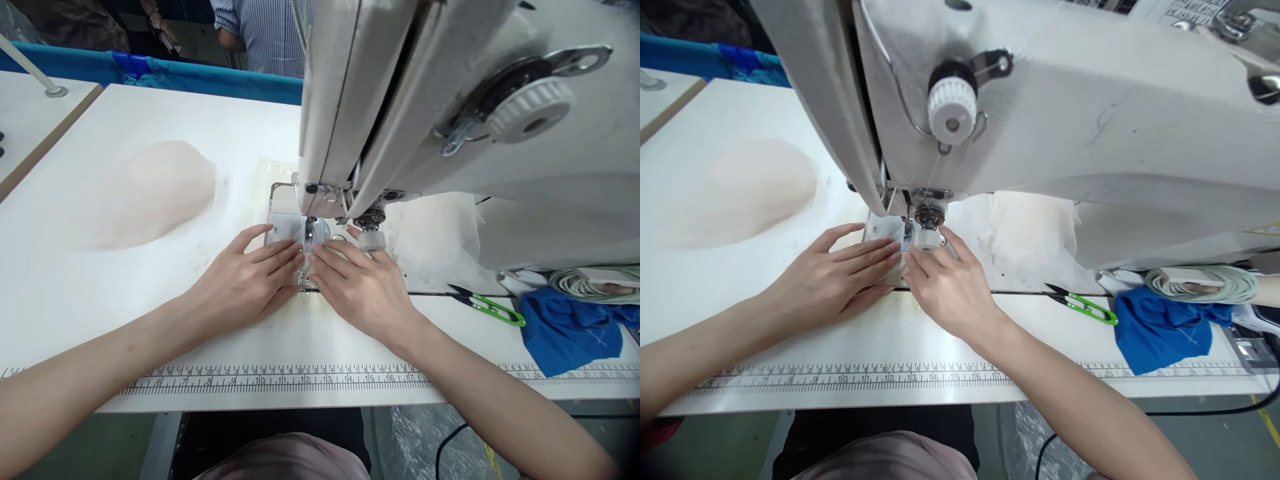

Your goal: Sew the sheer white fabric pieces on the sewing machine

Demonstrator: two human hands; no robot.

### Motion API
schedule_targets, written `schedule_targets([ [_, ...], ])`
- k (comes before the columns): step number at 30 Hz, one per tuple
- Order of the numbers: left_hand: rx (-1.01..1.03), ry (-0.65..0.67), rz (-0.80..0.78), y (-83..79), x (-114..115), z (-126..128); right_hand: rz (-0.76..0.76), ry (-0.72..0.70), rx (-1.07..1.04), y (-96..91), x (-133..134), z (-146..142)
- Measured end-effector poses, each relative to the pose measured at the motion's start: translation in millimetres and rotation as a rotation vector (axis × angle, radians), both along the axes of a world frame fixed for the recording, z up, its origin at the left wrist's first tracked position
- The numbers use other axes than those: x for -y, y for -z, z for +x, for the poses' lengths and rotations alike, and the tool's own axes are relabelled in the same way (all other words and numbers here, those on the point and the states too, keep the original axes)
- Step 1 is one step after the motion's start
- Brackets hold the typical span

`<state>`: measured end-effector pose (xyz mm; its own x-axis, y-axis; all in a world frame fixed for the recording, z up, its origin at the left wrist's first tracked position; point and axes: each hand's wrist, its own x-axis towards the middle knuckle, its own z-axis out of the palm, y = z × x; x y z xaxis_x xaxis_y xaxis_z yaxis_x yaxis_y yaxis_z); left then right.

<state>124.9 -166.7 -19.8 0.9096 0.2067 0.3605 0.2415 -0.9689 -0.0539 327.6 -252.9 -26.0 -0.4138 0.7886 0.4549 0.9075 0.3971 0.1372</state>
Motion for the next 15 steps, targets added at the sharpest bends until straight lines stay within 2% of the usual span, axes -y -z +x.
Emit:
schedule_targets([
  [15, 0.009, -0.035, -0.053, 6.5, -7.8, 1.1, -0.052, 0.042, -0.018, -0.1, -5.2, -0.2],
])
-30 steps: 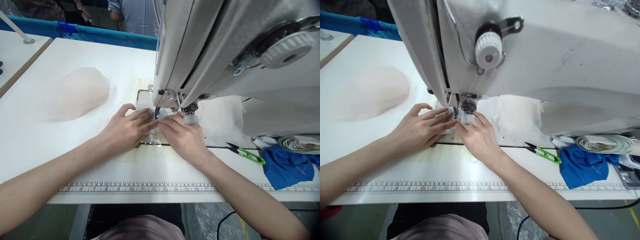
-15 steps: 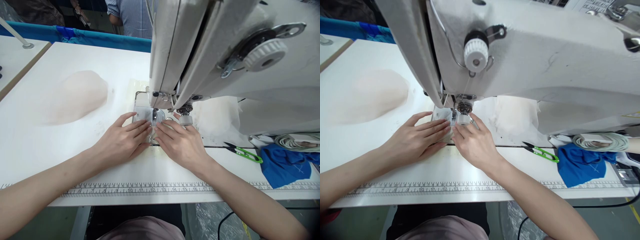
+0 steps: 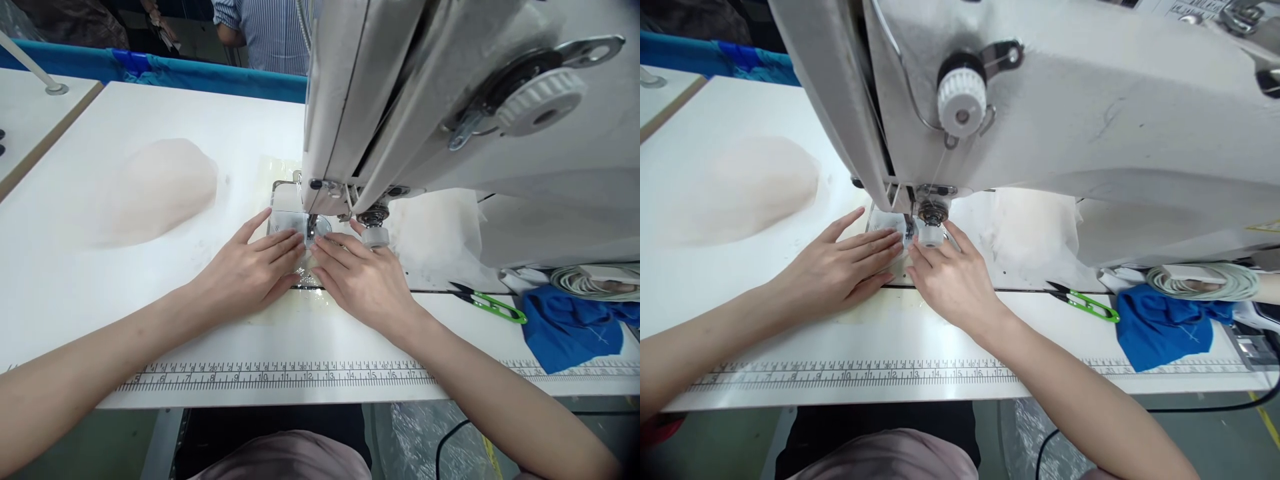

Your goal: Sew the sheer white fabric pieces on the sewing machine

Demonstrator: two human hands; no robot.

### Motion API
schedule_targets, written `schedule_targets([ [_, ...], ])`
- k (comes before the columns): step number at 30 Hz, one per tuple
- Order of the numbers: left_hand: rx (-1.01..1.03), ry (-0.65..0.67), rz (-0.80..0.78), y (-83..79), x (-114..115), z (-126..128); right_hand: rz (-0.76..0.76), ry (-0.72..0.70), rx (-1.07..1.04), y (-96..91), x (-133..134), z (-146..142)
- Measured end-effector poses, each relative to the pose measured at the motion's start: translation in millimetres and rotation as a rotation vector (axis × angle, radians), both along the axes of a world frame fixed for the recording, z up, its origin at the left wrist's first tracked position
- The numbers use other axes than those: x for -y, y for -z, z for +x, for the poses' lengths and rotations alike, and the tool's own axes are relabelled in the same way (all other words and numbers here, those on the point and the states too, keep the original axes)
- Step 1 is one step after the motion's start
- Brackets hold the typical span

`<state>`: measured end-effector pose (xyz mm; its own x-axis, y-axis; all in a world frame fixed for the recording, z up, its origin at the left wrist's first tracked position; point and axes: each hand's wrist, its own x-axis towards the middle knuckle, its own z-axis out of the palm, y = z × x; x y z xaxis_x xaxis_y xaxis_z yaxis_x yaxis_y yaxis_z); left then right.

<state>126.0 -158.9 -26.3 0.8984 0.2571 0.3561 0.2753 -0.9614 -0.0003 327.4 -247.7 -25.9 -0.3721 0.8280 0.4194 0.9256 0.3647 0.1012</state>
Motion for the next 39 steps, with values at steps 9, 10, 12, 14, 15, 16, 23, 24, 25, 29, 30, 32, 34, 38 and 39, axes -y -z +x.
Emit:
schedule_targets([
  [9, 0.019, -0.004, -0.056, 0.0, -5, 3, -0.033, 0.013, -0.006, -1.6, -3, 1],
  [10, 0.019, -0.007, -0.07, -0.1, -6, 3, -0.034, 0.016, -0.007, -1.7, -3, 0],
  [12, 0.018, -0.009, -0.085, -0.3, -7, 3, -0.038, 0.022, -0.006, -1.7, -3, 0],
  [14, 0.016, -0.012, -0.088, -0.1, -7, 4, -0.044, 0.024, -0.006, -1.5, -3, 0],
  [15, 0.018, -0.012, -0.081, 0.0, -8, 4, -0.045, 0.023, -0.007, -1.3, -3, 0],
  [16, 0.021, -0.009, -0.07, 0.2, -8, 4, -0.044, 0.021, -0.007, -1.2, -3, 0],
  [23, 0.011, -0.023, -0.062, 1.9, -6, 3, -0.048, 0.026, -0.009, 0.3, -3, -1],
  [24, 0.013, -0.025, -0.061, 2.2, -6, 3, -0.044, 0.024, -0.009, 0.7, -3, 0],
  [25, 0.017, -0.024, -0.053, 2.5, -6, 3, -0.039, 0.022, -0.008, 1.2, -3, 0],
  [29, 0.012, -0.041, 0.003, 3.8, -7, 2, -0.015, 0.015, 0.008, 2.5, -3, 2],
  [30, 0.002, -0.052, 0.014, 3.6, -7, 1, -0.002, 0.011, 0.014, 2.5, -3, 2],
  [32, -0.019, -0.06, 0.037, 2.0, -8, 0, 0.035, -0.002, 0.022, 1.8, -2, 1],
  [34, -0.016, -0.061, 0.083, -1.7, -8, -1, 0.059, -0.014, 0.007, 0.5, -1, -1],
  [38, 0.072, -0.08, 0.213, -13.0, -8, -6, 0.039, -0.052, -0.037, -4.1, 1, -6],
  [39, 0.096, -0.076, 0.24, -15.2, -9, -7, 0.065, -0.052, -0.041, -5.6, 1, -6],
])
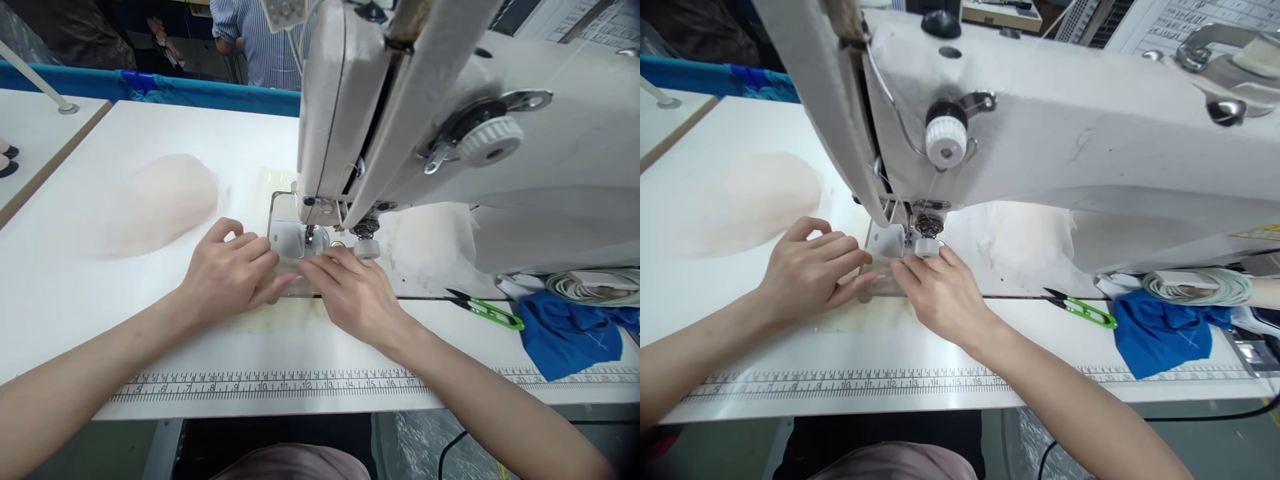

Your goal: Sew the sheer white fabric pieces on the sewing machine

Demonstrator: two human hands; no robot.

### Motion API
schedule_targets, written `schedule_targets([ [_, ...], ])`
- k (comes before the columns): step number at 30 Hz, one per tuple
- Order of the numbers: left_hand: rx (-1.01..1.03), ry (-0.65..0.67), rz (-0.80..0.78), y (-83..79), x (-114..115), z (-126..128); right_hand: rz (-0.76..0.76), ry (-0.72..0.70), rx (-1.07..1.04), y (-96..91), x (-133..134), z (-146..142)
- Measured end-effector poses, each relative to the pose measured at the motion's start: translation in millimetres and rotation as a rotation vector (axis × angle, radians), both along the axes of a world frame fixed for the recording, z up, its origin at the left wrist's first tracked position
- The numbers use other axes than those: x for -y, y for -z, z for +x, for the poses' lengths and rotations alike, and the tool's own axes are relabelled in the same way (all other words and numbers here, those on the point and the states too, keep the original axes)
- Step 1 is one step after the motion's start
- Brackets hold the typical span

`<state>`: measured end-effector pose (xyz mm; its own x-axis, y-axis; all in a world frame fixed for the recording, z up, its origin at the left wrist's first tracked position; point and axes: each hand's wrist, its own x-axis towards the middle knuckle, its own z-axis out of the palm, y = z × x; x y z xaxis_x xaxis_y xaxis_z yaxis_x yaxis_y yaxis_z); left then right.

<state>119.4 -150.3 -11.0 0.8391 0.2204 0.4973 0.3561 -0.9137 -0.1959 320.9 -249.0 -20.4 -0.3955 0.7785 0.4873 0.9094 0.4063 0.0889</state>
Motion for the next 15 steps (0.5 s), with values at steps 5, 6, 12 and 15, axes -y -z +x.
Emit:
schedule_targets([
  [5, 0.023, 0.078, -0.007, 0.8, -3, 1, 0.046, -0.039, -0.043, -4.5, 3, -3],
  [6, 0.001, 0.095, -0.034, 2.9, -4, 2, 0.013, -0.067, -0.053, -4.3, 3, -3],
  [12, -0.1, 0.132, -0.125, 14.5, -10, 3, -0.089, -0.006, -0.077, -2.0, 7, -7],
  [15, -0.079, 0.124, -0.183, 17.1, -10, 5, -0.158, 0.044, -0.039, -1.2, 6, -5],
])
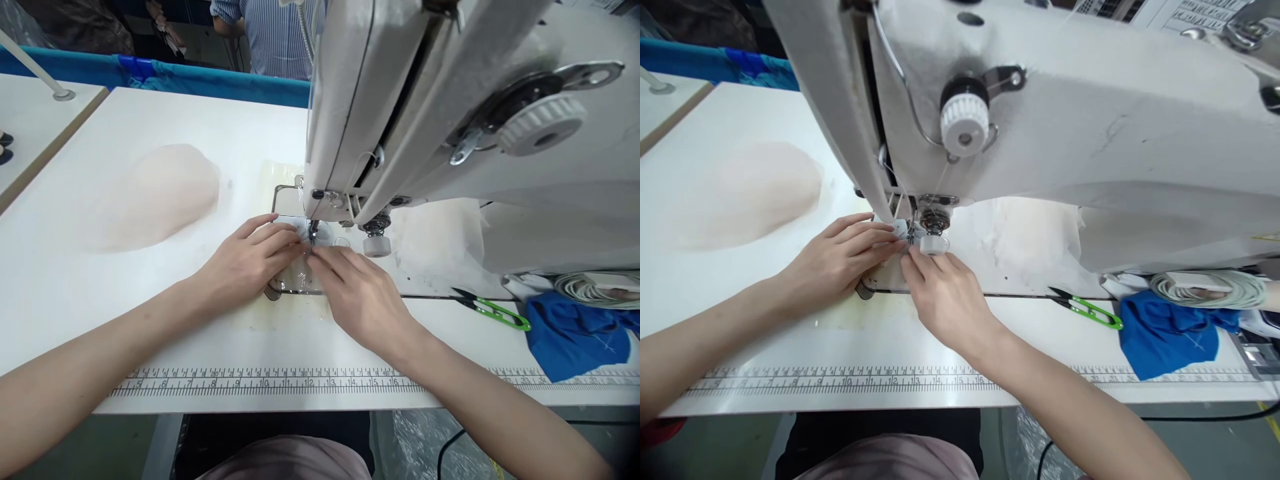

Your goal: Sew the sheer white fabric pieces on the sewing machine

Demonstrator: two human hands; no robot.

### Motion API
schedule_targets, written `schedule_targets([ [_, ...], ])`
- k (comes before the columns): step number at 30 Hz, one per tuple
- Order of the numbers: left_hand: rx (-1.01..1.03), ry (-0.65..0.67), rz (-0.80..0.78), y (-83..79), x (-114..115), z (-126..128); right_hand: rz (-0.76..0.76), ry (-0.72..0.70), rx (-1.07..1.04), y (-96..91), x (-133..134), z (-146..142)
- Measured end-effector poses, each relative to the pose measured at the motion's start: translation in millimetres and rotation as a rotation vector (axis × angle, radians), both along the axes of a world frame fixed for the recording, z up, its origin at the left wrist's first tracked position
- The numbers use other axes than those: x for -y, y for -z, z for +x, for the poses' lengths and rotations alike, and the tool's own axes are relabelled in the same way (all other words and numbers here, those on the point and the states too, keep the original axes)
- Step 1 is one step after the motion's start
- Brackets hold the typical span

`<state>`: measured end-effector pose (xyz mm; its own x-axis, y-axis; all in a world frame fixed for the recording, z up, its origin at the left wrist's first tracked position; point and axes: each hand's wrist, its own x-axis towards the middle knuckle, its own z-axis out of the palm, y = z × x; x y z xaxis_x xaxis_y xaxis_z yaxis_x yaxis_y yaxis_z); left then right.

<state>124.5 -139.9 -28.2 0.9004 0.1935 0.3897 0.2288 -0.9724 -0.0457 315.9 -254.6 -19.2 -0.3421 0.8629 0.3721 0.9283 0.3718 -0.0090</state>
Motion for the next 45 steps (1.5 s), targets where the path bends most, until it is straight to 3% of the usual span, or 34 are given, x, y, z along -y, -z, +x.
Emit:
schedule_targets([
  [5, 0.024, 0.01, -0.09, 0.9, 5, 5, -0.016, 0.105, 0.042, 2.6, -8, 9],
  [16, -0.093, -0.048, 0.102, -4.2, 17, 1, -0.011, 0.148, 0.095, 6.4, -15, 15],
  [33, -0.089, -0.054, 0.127, -4.5, 18, 3, -0.035, 0.163, 0.102, 4.9, -15, 14],
  [38, -0.085, -0.056, 0.109, -4.0, 20, 3, 0.015, 0.126, 0.079, 4.7, -13, 16],
  [45, -0.03, -0.079, 0.024, -0.7, 22, 4, 0.038, -0.044, 0.002, 2.7, -7, 11],
])
